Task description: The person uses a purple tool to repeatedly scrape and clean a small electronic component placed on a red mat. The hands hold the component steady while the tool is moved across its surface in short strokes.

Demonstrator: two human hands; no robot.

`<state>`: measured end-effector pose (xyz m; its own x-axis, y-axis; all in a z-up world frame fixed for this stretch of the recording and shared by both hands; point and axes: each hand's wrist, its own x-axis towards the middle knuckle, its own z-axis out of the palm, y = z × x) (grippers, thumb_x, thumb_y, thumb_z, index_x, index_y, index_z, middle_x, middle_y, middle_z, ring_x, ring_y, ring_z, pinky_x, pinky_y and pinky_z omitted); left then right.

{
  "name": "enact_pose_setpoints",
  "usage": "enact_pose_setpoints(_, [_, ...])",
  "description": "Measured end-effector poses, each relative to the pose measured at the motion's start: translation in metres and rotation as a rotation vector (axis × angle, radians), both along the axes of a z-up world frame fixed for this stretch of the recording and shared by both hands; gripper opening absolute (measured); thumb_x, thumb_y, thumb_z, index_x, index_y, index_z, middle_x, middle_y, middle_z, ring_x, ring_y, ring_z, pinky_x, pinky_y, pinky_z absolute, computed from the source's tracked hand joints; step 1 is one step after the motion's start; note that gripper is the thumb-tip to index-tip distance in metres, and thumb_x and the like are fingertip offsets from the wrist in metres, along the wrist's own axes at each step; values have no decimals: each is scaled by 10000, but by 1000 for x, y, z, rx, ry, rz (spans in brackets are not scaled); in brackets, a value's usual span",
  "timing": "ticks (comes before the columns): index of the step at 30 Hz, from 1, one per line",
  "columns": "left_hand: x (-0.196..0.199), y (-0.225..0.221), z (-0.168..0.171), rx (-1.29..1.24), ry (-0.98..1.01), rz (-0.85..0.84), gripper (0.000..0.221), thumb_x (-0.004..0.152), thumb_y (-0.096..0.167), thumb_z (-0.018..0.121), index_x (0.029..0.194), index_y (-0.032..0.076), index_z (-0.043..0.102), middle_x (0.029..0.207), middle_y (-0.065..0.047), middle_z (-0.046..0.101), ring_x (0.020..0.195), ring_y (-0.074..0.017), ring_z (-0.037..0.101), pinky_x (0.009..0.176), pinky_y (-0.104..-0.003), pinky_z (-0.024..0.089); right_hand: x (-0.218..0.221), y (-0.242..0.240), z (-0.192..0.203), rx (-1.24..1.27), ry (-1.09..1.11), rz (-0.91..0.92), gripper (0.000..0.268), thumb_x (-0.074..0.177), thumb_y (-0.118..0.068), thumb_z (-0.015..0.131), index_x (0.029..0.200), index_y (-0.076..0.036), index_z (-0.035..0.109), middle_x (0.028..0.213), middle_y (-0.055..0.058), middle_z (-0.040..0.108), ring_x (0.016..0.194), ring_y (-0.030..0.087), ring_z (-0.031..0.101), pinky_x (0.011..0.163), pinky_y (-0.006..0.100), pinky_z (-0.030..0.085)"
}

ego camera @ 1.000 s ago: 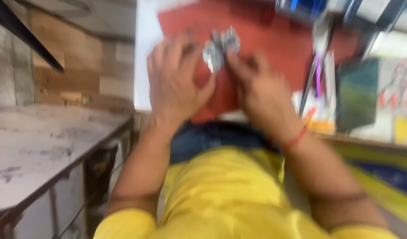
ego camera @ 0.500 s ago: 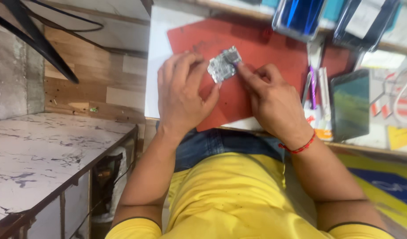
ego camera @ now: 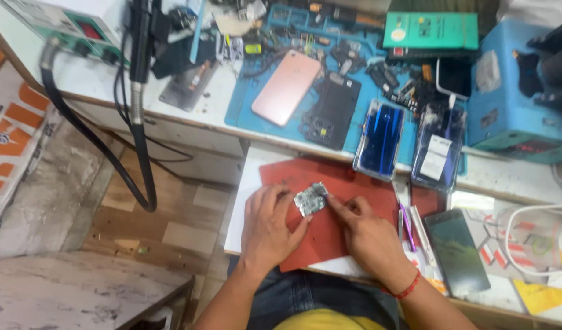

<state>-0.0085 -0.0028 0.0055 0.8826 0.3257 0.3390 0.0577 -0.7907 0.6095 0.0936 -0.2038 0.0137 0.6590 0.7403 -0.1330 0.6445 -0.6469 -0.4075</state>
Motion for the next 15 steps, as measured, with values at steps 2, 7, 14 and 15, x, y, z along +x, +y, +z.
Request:
enact_pose_setpoints(2, [3, 1, 3, -5, 8, 6, 477, 724, 274, 835, 1103, 34, 675, 1210, -109, 595, 1189, -329, 536, 994, -484, 408, 4, 6, 3, 17, -19, -32, 612, 848, -35, 519, 1428, -223, 577, 1110, 137, 635, 723, 376, 693, 640, 489, 563])
enact_pose_setpoints(7, [4, 2, 7, 25, 1, 3, 475, 725, 279, 829, 1098, 31, 672, 1202, -104, 595, 1178, -326, 530, 995, -488, 398, 29, 19, 23, -159, -13, 192, 689, 849, -79, 518, 1515, -254, 508, 1156, 126, 606, 723, 366, 704, 648, 468, 576])
enact_pose_setpoints(14, [4, -1, 10, 10, 4, 15, 472, 734, 276, 818, 1110, 25, 682, 1189, -112, 604, 1160, -330, 539, 1009, -478, 409, 46, 11, 9, -68, -63, 297, 608, 854, -110, 540, 1448, -236, 528, 1104, 77, 641, 742, 330, 715, 606, 451, 574])
enact_pose_setpoints(15, [4, -1, 10, 15, -1, 19, 468, 733, 275, 819, 1104, 25, 682, 1188, -114, 606, 1157, -330, 540, 1008, -478, 410, 43, 7, 5, -96, -58, 229, 626, 858, -106, 534, 1467, -250, 526, 1118, 73, 637, 722, 333, 713, 610, 450, 578])
